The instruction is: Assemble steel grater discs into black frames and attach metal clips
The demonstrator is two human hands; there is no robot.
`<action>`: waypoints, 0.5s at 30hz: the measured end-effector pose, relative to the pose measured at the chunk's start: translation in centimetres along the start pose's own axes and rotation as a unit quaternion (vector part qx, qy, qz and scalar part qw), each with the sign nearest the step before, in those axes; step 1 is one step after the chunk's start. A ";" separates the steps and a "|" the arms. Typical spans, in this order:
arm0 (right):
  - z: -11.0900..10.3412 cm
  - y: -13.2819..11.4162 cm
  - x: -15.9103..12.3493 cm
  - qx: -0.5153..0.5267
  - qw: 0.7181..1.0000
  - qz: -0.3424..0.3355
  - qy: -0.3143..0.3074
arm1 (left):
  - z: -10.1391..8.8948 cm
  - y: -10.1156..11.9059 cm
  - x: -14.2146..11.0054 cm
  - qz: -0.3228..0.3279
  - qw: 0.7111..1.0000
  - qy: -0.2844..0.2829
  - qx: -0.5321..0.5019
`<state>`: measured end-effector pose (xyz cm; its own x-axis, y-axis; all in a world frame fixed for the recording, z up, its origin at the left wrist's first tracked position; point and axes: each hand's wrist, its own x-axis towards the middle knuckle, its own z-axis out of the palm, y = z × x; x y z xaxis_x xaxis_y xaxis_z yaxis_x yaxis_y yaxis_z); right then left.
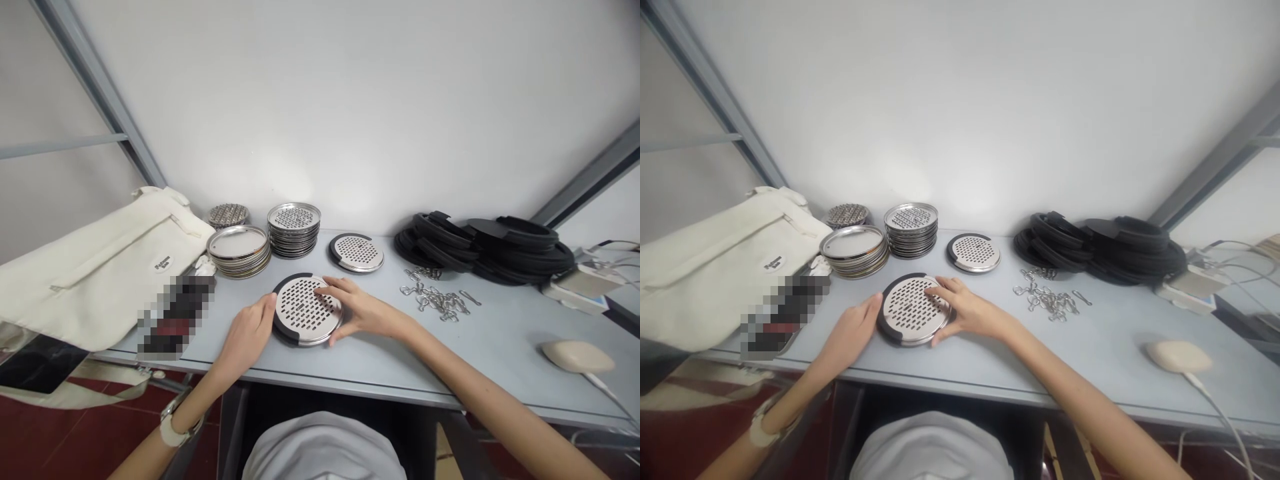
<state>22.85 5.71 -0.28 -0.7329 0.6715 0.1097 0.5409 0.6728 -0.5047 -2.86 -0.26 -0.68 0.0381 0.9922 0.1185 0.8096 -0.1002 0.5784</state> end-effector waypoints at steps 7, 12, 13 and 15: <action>-0.1 -1.1 0.1 -0.055 0.994 -0.074 0.060 | -0.5 -0.9 0.7 -0.022 0.986 0.040 -0.160; -0.5 -0.6 -0.1 0.078 0.985 0.006 0.156 | -0.4 -0.4 0.2 0.024 0.976 0.039 -0.212; -0.6 -0.5 0.0 0.116 0.974 0.044 0.188 | -0.3 -0.2 0.0 0.034 0.976 0.026 -0.213; -0.6 -0.4 0.2 0.191 0.949 0.107 0.225 | 0.0 0.0 -0.1 0.044 0.978 -0.008 -0.203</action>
<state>22.80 5.78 0.47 -0.3261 0.9024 0.2818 0.4052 0.4027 -0.8208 -2.86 -0.32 -0.68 0.1084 0.9791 0.1723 0.5036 -0.2035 0.8396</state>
